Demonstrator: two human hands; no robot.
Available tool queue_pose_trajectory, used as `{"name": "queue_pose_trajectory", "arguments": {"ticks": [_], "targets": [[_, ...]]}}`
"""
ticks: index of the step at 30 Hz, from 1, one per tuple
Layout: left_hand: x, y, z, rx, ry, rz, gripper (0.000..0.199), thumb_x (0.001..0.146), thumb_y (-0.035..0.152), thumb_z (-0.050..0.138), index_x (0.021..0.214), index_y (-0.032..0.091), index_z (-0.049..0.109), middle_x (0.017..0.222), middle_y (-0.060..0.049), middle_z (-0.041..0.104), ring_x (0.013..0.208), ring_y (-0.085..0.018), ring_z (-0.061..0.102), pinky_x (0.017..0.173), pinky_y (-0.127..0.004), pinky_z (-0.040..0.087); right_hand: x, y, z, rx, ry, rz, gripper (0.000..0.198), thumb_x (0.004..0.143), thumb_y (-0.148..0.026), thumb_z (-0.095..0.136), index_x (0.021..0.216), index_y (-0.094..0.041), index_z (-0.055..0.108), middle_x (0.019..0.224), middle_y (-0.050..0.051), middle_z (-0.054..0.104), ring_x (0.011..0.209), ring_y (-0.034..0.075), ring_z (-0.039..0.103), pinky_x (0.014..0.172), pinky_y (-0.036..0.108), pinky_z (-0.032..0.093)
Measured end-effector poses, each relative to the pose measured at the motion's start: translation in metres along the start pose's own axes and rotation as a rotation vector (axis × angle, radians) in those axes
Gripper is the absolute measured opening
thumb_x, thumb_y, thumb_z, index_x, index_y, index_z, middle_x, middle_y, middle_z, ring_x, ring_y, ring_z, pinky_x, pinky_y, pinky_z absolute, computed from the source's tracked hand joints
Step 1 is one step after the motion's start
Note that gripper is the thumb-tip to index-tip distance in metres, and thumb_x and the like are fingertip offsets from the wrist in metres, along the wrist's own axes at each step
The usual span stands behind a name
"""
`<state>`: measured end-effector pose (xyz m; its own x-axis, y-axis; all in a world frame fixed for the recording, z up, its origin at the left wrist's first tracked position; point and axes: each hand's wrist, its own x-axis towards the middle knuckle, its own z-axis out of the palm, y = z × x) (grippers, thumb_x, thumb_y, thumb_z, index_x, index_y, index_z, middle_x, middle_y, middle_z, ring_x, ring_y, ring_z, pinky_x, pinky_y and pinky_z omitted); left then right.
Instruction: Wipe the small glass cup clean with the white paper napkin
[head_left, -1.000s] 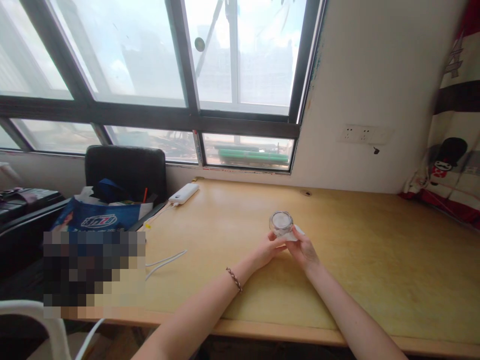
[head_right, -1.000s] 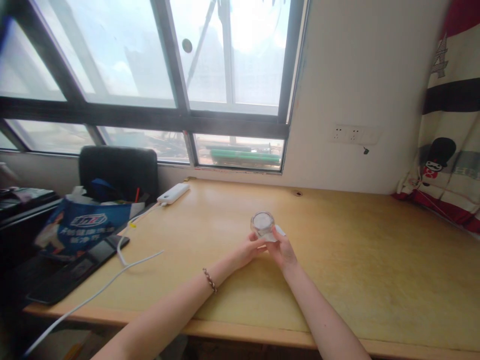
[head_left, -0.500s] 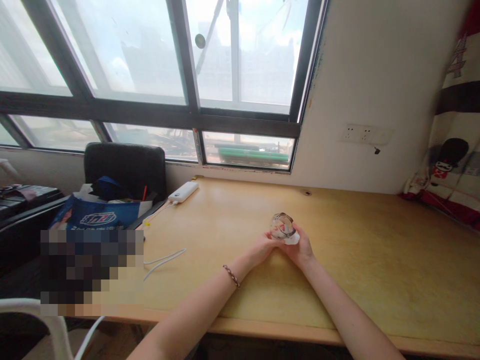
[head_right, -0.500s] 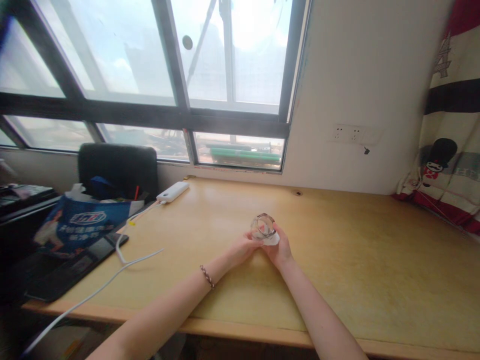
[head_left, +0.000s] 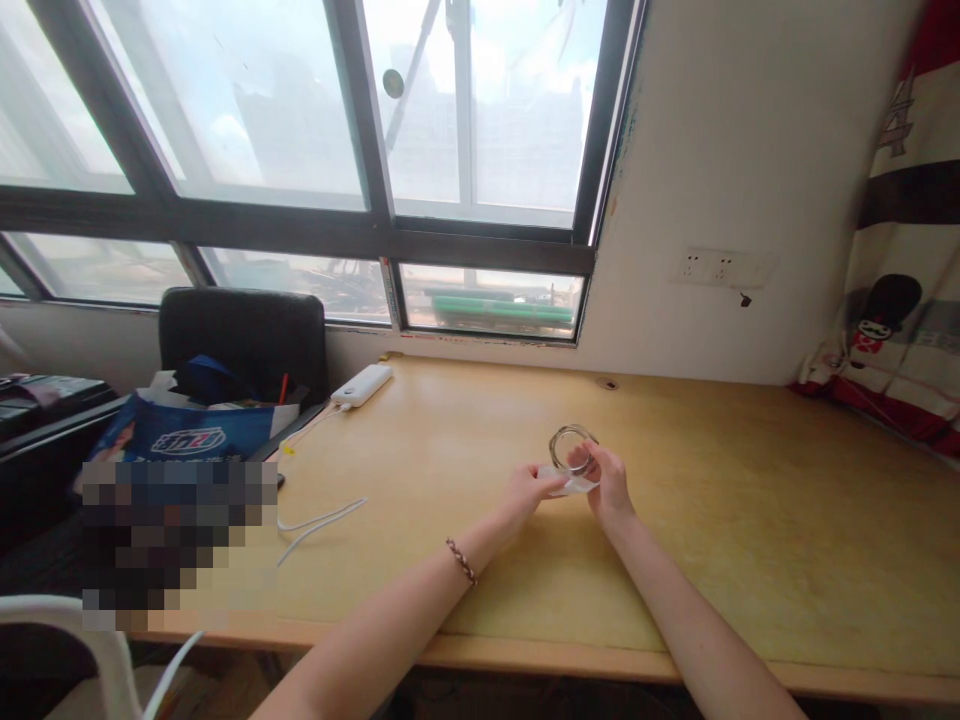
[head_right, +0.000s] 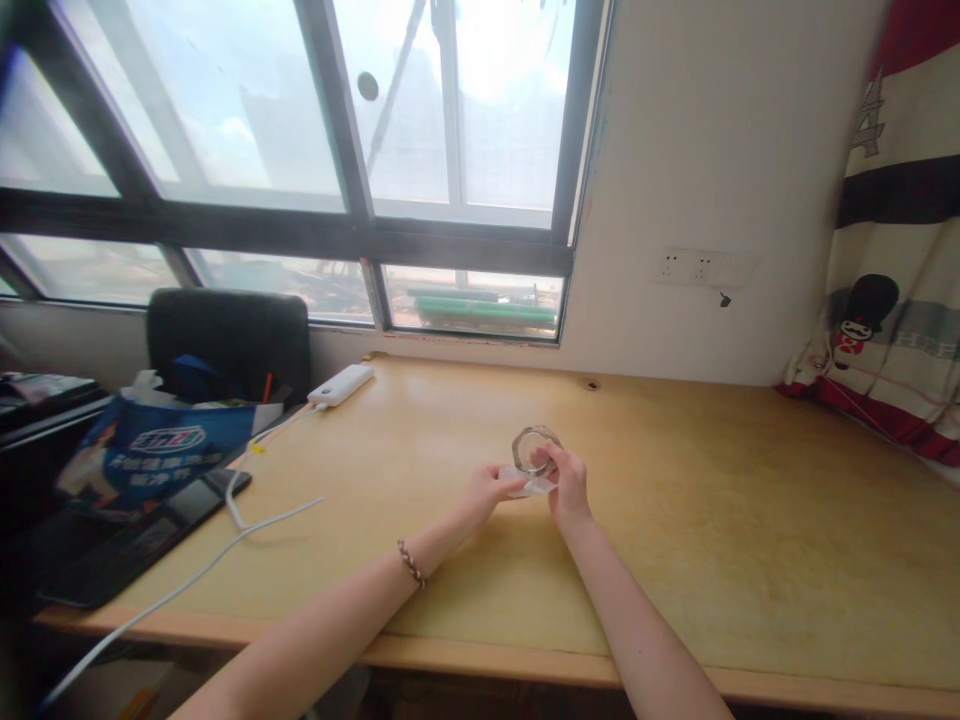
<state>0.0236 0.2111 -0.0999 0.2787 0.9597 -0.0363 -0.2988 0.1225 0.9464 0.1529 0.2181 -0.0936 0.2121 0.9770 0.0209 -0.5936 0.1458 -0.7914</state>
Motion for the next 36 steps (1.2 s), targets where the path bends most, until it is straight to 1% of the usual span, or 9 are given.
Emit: {"name": "queue_pose_trajectory", "arguments": {"ticks": [2,5,8,11,13,18,26,31,36], "targets": [[0.0,0.002,0.0,-0.041,0.037,0.025,0.03,0.053,0.031,0.072,0.067,0.006,0.063,0.064,-0.007,0.062,0.064,-0.018,0.059,0.066,-0.032,0.05,0.004,0.0,-0.003,0.088,0.052,0.061,0.015,0.064,-0.031,0.064,0.065,-0.017,0.06,0.058,-0.002,0.062,0.053,0.013,0.057,0.054,0.025,0.046],[0.002,0.005,-0.005,-0.096,0.189,0.126,0.032,0.059,0.034,0.069,0.076,0.007,0.063,0.074,-0.009,0.063,0.073,-0.019,0.059,0.07,-0.034,0.05,0.01,0.002,-0.007,0.141,0.1,0.095,0.012,0.065,-0.028,0.064,0.07,-0.018,0.06,0.062,-0.002,0.064,0.055,0.013,0.058,0.052,0.025,0.046],[0.008,0.006,-0.014,-0.152,0.35,0.236,0.028,0.064,0.032,0.064,0.079,0.009,0.062,0.081,-0.008,0.064,0.079,-0.018,0.059,0.076,-0.033,0.048,0.013,0.006,-0.008,0.157,0.092,0.118,0.01,0.064,-0.025,0.065,0.071,-0.02,0.06,0.065,-0.003,0.065,0.055,0.012,0.057,0.046,0.023,0.043],[0.012,0.006,-0.018,-0.1,0.421,0.311,0.02,0.07,0.027,0.058,0.082,0.012,0.062,0.086,-0.006,0.064,0.086,-0.018,0.057,0.083,-0.033,0.043,0.011,0.011,-0.006,0.158,0.042,0.162,0.009,0.064,-0.024,0.065,0.069,-0.019,0.06,0.064,-0.002,0.064,0.053,0.011,0.056,0.043,0.021,0.041],[0.011,0.006,-0.016,-0.027,0.395,0.34,0.017,0.071,0.022,0.056,0.084,0.014,0.063,0.088,-0.005,0.064,0.091,-0.019,0.055,0.088,-0.034,0.039,0.008,0.012,-0.004,0.125,-0.007,0.16,0.009,0.065,-0.026,0.065,0.069,-0.018,0.061,0.064,-0.001,0.064,0.052,0.012,0.055,0.044,0.022,0.042],[-0.002,0.01,-0.001,0.08,0.156,0.428,0.028,0.069,0.01,0.053,0.093,0.021,0.063,0.107,-0.003,0.059,0.108,-0.018,0.046,0.1,-0.033,0.025,0.003,0.01,-0.001,0.039,-0.092,0.102,0.01,0.068,-0.027,0.062,0.071,-0.018,0.062,0.063,0.0,0.064,0.053,0.012,0.055,0.048,0.023,0.043],[-0.015,0.013,0.002,0.237,-0.105,0.533,0.046,0.067,-0.001,0.044,0.104,0.022,0.058,0.122,-0.003,0.047,0.12,-0.017,0.033,0.105,-0.032,0.016,0.006,-0.001,-0.004,0.092,-0.023,0.12,0.007,0.07,-0.026,0.06,0.07,-0.019,0.063,0.066,0.0,0.065,0.054,0.012,0.056,0.048,0.022,0.043],[-0.012,0.017,-0.001,0.271,-0.083,0.569,0.05,0.068,-0.001,0.04,0.109,0.022,0.056,0.125,-0.002,0.044,0.122,-0.016,0.031,0.106,-0.032,0.014,-0.001,0.0,0.0,0.086,-0.089,0.204,0.004,0.068,-0.024,0.061,0.069,-0.019,0.062,0.061,-0.003,0.062,0.05,0.01,0.053,0.047,0.021,0.041],[-0.006,0.022,-0.008,0.338,-0.011,0.56,0.047,0.071,0.003,0.039,0.11,0.024,0.055,0.12,0.001,0.049,0.115,-0.016,0.039,0.103,-0.033,0.022,-0.011,-0.004,0.008,0.034,-0.249,0.251,0.007,0.069,-0.025,0.059,0.067,-0.018,0.062,0.058,-0.002,0.059,0.051,0.011,0.052,0.049,0.023,0.041]]}}
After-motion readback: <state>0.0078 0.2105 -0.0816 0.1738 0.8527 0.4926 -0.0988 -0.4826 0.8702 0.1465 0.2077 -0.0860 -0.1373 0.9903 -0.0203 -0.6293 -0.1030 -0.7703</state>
